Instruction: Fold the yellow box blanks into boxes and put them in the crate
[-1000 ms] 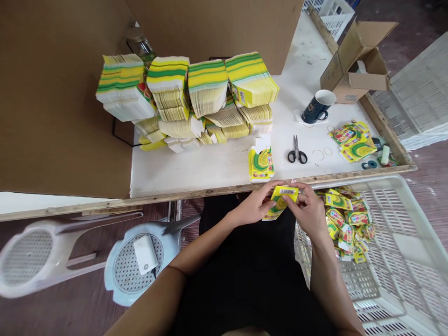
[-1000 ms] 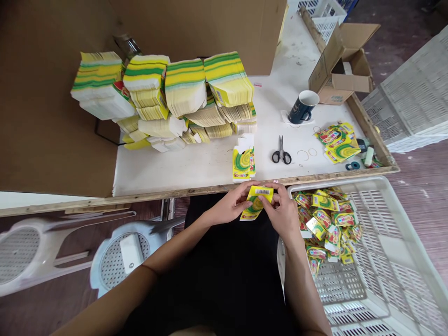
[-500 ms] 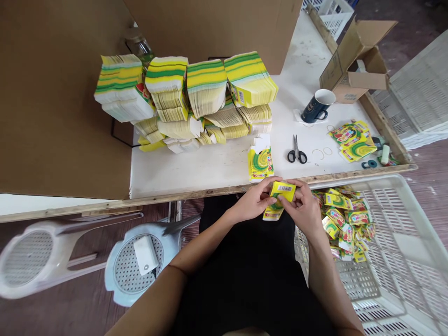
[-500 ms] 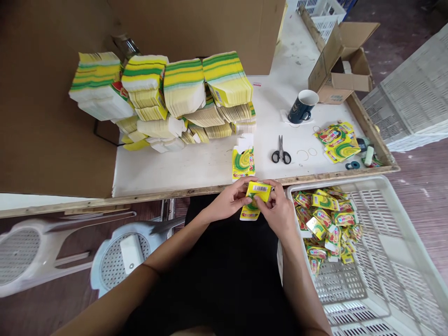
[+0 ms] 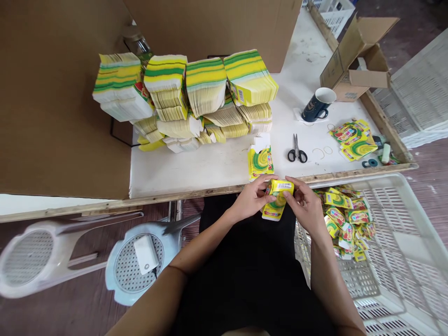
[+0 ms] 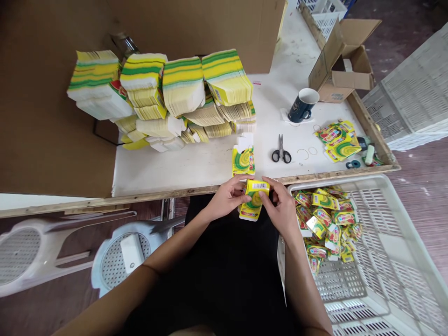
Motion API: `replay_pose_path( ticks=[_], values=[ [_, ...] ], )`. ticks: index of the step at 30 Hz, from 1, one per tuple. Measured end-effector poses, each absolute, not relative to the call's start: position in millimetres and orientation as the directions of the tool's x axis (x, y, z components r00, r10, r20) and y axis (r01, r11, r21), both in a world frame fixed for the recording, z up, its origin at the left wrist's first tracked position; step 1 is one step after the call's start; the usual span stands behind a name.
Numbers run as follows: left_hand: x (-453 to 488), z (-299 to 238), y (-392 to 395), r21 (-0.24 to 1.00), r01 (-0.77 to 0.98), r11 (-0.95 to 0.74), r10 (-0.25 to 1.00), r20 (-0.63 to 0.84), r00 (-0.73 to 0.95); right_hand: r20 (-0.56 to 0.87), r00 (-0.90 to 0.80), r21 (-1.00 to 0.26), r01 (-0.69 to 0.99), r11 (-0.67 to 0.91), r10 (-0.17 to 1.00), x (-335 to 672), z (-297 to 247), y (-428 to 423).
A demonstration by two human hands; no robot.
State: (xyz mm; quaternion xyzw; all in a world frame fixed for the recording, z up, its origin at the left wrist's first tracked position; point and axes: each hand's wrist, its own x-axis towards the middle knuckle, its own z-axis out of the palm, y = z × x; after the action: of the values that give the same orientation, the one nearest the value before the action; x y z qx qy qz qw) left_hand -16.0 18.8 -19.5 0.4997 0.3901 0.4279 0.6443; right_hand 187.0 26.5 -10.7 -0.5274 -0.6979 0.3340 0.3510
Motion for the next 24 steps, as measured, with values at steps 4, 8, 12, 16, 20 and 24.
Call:
replay_pose_path(
  ticks=[4, 8, 12, 16, 20, 24],
  values=[
    [-8.2, -21.9, 16.7, 0.978, -0.172, 0.117, 0.944, -0.055, 0.326, 0.084, -0.166, -0.904, 0.403, 0.145, 0.983, 184.5, -17.7, 26.7],
    [-4.6, -21.4, 17.9, 0.98, -0.185, 0.077, 0.943, -0.011, 0.334, 0.055, -0.124, -0.969, 0.231, 0.083, 0.991, 182.3, -19.0, 24.6],
    [-12.6, -18.9, 24.8, 0.956, -0.255, 0.144, 0.892, -0.014, 0.451, 0.001, -0.143, -0.996, 0.092, 0.014, 0.99, 190.0, -11.5, 25.6],
    [-15.8, -19.0, 26.9, 0.93, -0.281, 0.237, 0.858, -0.065, 0.51, -0.038, -0.127, -0.997, 0.067, -0.029, 0.991, 194.3, -9.0, 27.0],
    [-10.3, -21.0, 23.2, 0.943, -0.262, 0.207, 0.902, -0.08, 0.424, -0.016, -0.079, -0.999, 0.035, -0.013, 0.997, 187.7, -11.6, 26.9],
    [-8.4, -20.2, 22.6, 0.948, -0.252, 0.193, 0.918, -0.084, 0.389, -0.014, -0.073, -0.999, 0.038, -0.012, 0.997, 182.3, -12.2, 27.8]
  ],
)
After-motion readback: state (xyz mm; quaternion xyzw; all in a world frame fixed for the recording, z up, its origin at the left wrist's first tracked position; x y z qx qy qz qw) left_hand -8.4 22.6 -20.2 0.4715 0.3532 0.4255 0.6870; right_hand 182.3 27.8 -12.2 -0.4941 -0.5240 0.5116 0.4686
